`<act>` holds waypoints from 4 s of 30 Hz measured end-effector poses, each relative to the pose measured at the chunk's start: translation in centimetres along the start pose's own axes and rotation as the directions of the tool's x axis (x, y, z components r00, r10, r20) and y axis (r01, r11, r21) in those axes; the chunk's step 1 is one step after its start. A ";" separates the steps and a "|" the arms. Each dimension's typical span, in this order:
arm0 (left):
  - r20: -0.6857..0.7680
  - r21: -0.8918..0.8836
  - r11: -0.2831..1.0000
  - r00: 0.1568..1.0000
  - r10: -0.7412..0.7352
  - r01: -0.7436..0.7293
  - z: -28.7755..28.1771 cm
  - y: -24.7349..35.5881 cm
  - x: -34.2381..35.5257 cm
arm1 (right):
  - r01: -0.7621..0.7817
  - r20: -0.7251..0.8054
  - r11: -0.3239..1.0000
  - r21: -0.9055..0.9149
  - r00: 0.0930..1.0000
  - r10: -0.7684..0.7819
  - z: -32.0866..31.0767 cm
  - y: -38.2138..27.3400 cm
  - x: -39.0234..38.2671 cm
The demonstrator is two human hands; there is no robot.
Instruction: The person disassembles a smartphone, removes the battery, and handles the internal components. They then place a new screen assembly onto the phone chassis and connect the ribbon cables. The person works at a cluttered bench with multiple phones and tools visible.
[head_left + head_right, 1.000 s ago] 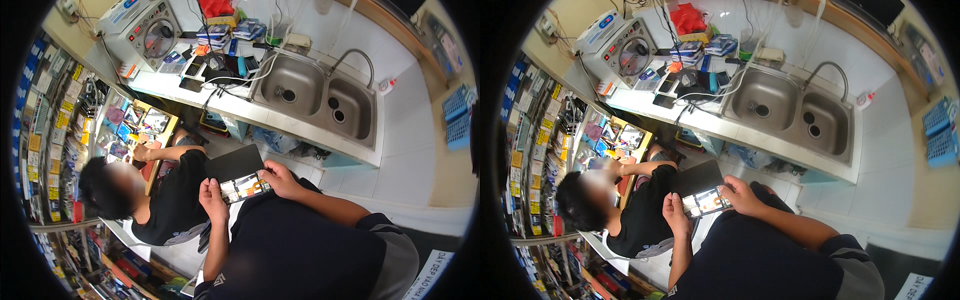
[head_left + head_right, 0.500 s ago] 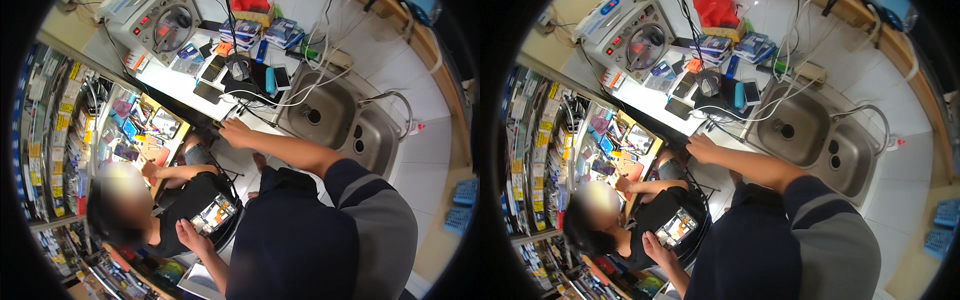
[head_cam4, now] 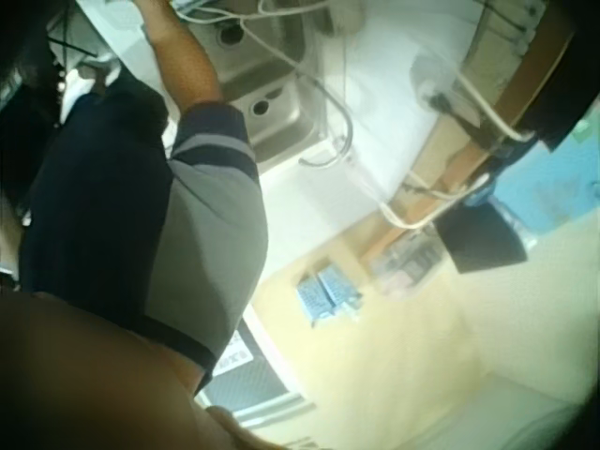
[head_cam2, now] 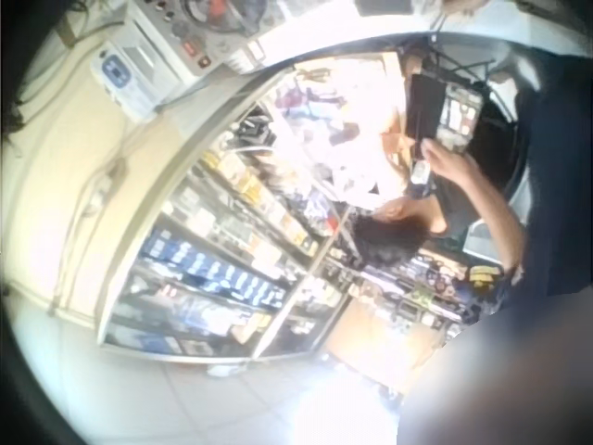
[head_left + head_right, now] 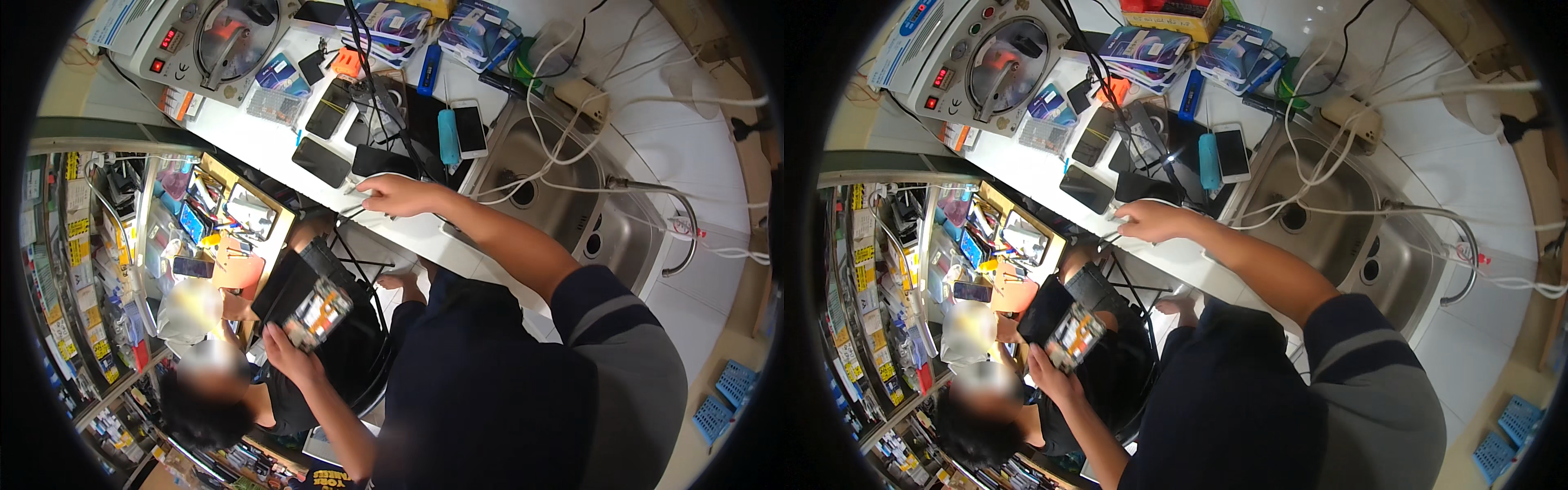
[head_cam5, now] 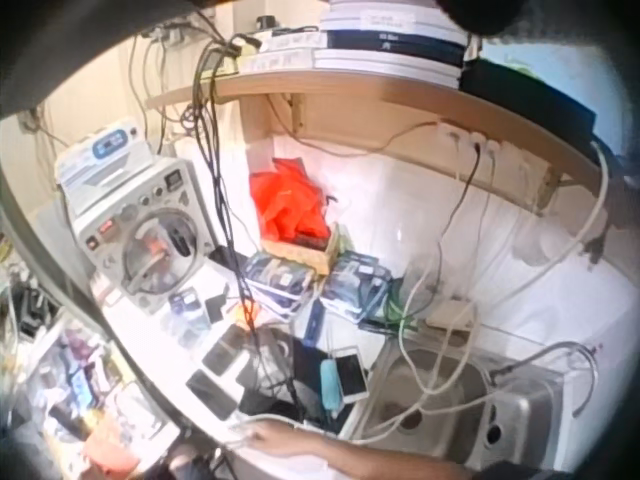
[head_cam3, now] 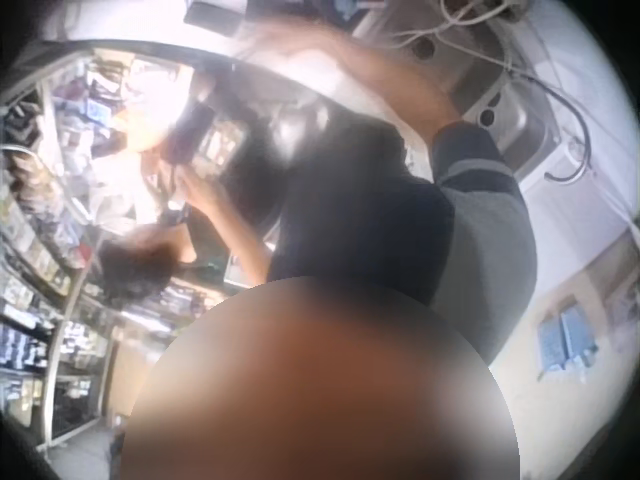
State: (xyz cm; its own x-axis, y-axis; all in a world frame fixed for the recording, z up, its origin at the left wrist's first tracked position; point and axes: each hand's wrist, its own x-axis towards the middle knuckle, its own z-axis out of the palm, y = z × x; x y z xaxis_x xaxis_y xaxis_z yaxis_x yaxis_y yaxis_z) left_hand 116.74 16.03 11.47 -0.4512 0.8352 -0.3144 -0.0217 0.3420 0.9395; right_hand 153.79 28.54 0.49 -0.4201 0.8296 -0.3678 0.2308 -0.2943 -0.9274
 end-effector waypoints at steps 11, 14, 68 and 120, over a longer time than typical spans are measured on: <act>0.291 -0.051 0.999 0.957 -0.003 0.019 14.7 -2.6 15.0 | 0.047 -0.291 0.975 0.218 0.957 0.019 -3.0 -2.0 -4.1; 0.382 -0.053 0.999 0.924 0.016 0.005 16.2 -1.6 15.4 | 0.088 -0.299 0.989 0.119 0.953 -0.049 -2.2 -2.1 -4.2; 0.468 0.073 0.987 0.879 0.093 -0.143 14.2 1.7 15.1 | 0.183 -0.023 0.973 0.138 0.983 -0.181 -0.6 -1.9 -1.9; 0.444 0.023 0.991 0.889 0.110 -0.134 14.8 -0.2 12.8 | 0.006 -0.003 0.959 0.282 1.000 -0.005 0.9 -0.7 -3.1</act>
State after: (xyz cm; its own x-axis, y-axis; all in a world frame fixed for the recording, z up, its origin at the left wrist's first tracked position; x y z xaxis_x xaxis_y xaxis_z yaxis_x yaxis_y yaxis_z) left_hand 124.13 33.04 5.24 -0.0070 0.9715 -0.2371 0.0598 0.2371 0.9697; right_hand 154.14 25.77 2.16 -0.4185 0.8325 -0.3630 -0.0288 -0.4116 -0.9109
